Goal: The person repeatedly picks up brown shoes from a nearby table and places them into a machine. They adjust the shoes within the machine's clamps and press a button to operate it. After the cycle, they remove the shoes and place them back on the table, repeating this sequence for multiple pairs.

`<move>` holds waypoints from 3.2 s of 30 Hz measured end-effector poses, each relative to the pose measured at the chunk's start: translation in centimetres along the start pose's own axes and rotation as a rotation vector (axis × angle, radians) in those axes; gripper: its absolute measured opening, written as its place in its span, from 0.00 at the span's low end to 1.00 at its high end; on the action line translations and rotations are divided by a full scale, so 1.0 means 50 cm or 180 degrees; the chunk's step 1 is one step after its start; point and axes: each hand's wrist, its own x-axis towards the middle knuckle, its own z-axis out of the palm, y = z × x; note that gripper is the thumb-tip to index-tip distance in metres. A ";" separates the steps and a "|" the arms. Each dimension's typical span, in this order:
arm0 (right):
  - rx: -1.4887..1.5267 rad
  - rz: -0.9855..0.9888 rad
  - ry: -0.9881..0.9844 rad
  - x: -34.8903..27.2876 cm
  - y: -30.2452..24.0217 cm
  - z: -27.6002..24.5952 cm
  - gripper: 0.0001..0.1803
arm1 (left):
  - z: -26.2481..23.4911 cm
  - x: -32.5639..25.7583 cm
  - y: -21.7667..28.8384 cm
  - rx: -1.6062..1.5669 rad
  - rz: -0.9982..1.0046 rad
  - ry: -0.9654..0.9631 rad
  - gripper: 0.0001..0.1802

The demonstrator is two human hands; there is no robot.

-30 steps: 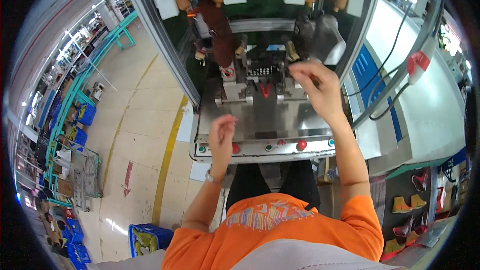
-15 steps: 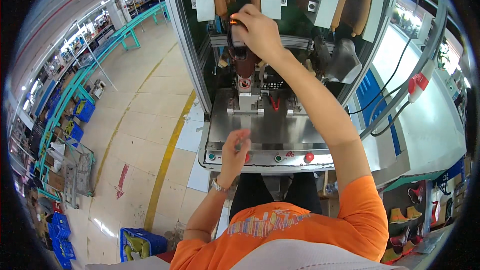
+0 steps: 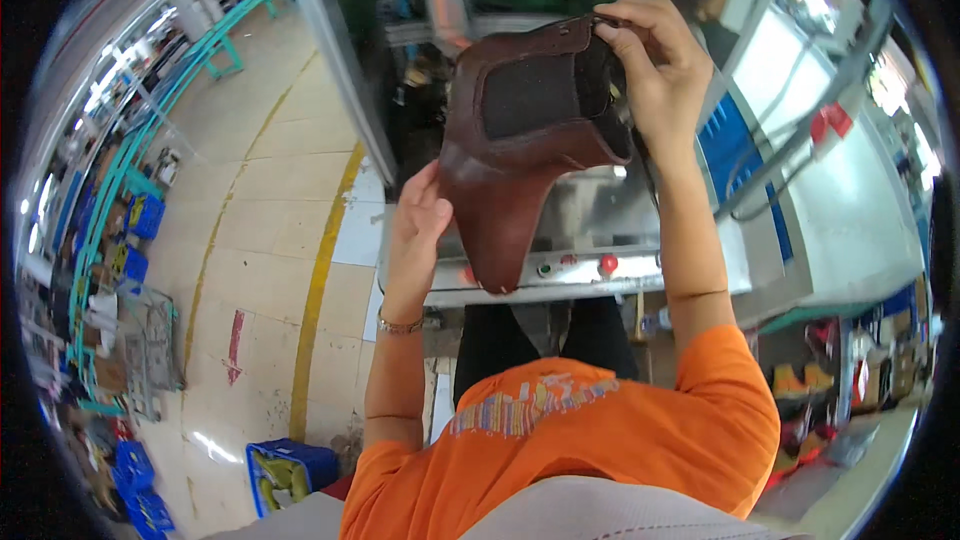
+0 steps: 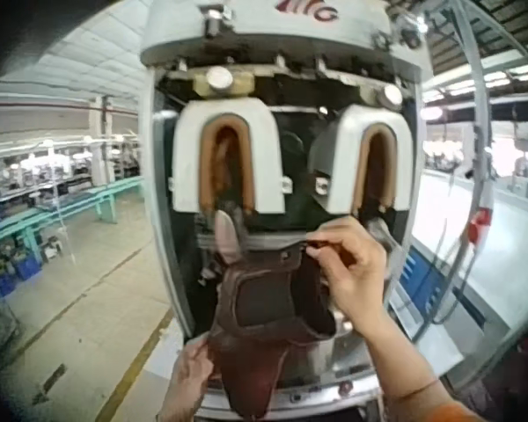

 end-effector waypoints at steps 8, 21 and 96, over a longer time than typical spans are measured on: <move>-0.2656 0.1069 -0.0828 -0.263 0.021 -0.328 0.32 | 0.221 -0.033 -0.199 -0.0903 -0.1830 -0.0741 0.21; -0.3504 0.3857 -0.0769 -0.607 -0.227 -0.690 0.12 | 0.521 -0.185 -0.524 -0.0826 -0.5264 -0.2072 0.18; 0.0396 0.1886 -0.2123 -0.301 -0.110 -0.302 0.28 | 0.254 0.000 -0.255 -0.2070 -0.1630 -0.0478 0.35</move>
